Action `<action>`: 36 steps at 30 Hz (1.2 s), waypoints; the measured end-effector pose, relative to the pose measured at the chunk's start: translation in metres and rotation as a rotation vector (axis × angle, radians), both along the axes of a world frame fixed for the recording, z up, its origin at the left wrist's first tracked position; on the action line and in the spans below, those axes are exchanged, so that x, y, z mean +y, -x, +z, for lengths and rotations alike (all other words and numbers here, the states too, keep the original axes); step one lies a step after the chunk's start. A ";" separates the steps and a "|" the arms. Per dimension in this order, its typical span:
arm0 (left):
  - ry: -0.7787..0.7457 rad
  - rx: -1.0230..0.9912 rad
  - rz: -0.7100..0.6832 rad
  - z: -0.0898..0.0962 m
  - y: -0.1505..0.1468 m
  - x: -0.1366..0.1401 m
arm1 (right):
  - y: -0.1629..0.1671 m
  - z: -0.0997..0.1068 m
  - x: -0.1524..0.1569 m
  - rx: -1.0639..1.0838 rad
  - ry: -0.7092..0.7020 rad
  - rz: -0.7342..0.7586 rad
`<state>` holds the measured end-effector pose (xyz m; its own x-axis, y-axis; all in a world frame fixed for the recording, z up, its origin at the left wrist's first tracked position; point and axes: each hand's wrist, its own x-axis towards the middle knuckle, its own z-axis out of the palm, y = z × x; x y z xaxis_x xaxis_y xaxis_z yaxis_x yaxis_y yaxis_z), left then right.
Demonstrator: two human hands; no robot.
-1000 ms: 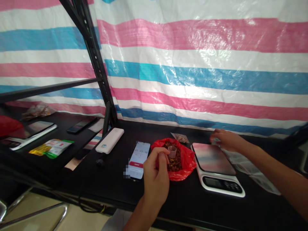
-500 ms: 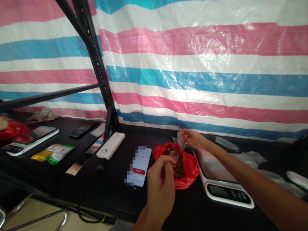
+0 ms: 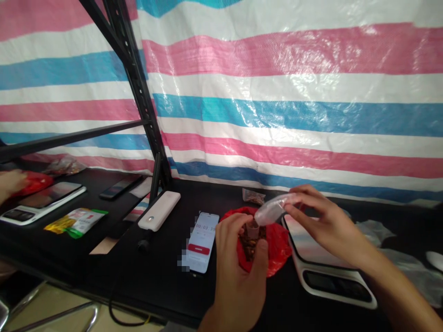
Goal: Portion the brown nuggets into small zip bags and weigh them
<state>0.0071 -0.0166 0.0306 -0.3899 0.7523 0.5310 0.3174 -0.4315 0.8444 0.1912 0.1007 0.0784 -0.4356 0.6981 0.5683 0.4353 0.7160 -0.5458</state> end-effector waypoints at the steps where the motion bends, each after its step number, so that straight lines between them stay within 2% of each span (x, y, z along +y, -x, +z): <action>1: -0.001 0.009 -0.037 0.001 -0.004 -0.001 | -0.005 0.004 -0.018 -0.028 -0.017 0.061; 2: 0.030 -0.005 -0.113 0.003 -0.007 -0.001 | -0.009 0.007 -0.033 -0.072 -0.030 0.120; 4: 0.163 -0.114 -0.355 0.005 -0.012 0.000 | -0.012 0.012 -0.057 -0.173 -0.042 0.178; 7: 0.335 -0.357 -0.748 0.004 -0.016 0.007 | -0.008 0.019 -0.072 -0.323 -0.057 0.175; 8: 0.360 -0.417 -0.833 0.003 -0.016 0.010 | -0.005 0.020 -0.074 -0.363 -0.063 0.173; 10: 0.381 -0.510 -0.899 -0.001 -0.014 0.014 | 0.000 0.022 -0.075 -0.413 -0.074 0.181; 14: 0.333 -0.560 -0.774 -0.005 -0.003 0.011 | 0.011 0.020 -0.081 -0.371 -0.090 0.194; 18: 0.324 -0.459 -0.515 -0.005 0.016 0.002 | 0.019 0.013 -0.081 -0.262 -0.063 0.196; 22: 0.224 -0.211 -0.105 -0.009 0.036 -0.003 | 0.034 -0.010 -0.061 -0.286 0.020 -0.032; 25: 0.164 -0.035 0.058 -0.011 0.044 -0.009 | 0.051 -0.033 -0.044 -0.411 0.087 -0.205; 28: 0.193 0.045 0.086 -0.009 0.044 -0.017 | 0.065 -0.048 -0.034 -0.485 0.131 -0.279; 30: 0.259 0.065 0.072 -0.009 0.040 -0.021 | 0.069 -0.051 -0.031 -0.499 0.145 -0.269; 34: 0.452 0.080 0.010 -0.021 0.028 -0.023 | 0.065 -0.044 -0.030 -0.484 0.142 -0.097; 36: 0.504 0.093 -0.022 -0.031 0.022 -0.023 | 0.059 -0.036 -0.032 -0.546 0.138 -0.046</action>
